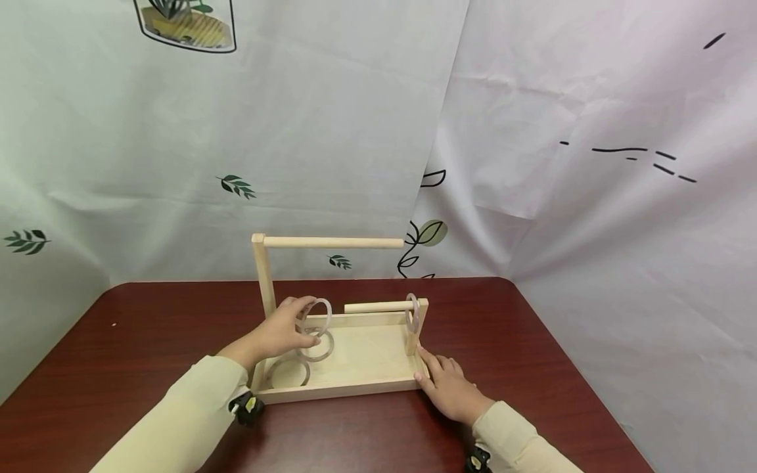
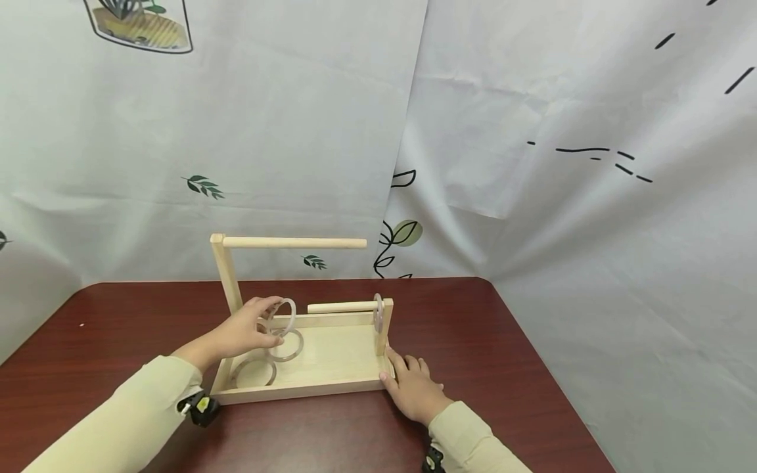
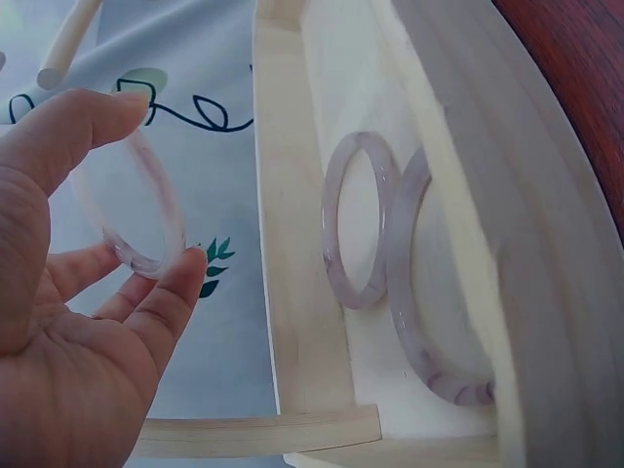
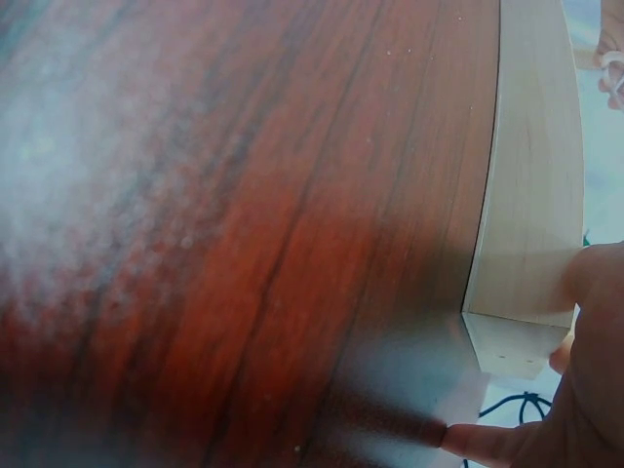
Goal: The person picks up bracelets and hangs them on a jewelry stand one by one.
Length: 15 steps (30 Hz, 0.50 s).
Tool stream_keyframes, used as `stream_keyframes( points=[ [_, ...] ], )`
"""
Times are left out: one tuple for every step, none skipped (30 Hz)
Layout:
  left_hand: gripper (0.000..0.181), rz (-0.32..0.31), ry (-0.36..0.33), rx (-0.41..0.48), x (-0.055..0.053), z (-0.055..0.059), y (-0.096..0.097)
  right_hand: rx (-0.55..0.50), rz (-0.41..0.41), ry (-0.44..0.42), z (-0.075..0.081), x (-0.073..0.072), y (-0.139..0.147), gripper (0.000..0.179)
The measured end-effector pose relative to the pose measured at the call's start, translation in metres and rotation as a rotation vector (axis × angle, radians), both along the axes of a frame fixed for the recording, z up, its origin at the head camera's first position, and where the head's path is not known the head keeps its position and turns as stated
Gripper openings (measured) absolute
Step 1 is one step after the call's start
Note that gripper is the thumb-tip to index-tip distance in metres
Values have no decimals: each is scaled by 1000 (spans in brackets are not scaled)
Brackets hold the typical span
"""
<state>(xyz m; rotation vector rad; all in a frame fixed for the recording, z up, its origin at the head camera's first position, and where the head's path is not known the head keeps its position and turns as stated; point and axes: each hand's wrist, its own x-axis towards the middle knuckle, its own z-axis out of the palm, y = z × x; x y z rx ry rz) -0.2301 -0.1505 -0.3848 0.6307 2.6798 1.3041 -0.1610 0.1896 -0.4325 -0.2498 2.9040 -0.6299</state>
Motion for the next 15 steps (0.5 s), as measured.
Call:
stream_keyframes(
  points=[
    [83,2,1,11,0,0,0,1,0,0,0,0,0,56],
    [82,4,4,21,1,0,0,2,0,-1,0,0,0,56],
    [81,10,11,26,2,0,0,3,1,-1,0,0,0,56],
    [80,14,17,31,2,0,0,2,0,-1,0,0,-1,56],
    [79,16,24,40,3,0,0,2,0,0,0,0,-1,56],
    [78,16,32,46,4,0,0,1,0,2,0,0,-1,56],
    [77,21,33,55,4,0,1,0,-1,2,0,0,-1,56],
    [77,25,31,65,5,0,1,-1,-2,2,0,0,-1,56],
    [77,28,30,74,6,0,1,-2,-3,1,0,0,-1,56],
    [77,29,25,86,6,-1,2,-2,-5,-2,1,0,-1,56],
    [76,28,21,97,7,0,2,-2,-6,-3,1,0,-1,56],
    [76,32,13,105,7,0,2,-2,-8,-6,1,0,-1,56],
    [77,36,3,114,8,0,3,0,-10,-7,1,0,-1,56],
    [77,35,-3,122,9,1,3,0,-10,-8,1,0,-1,56],
    [77,34,-8,128,10,1,4,0,-11,-11,1,0,-2,56]
  ],
)
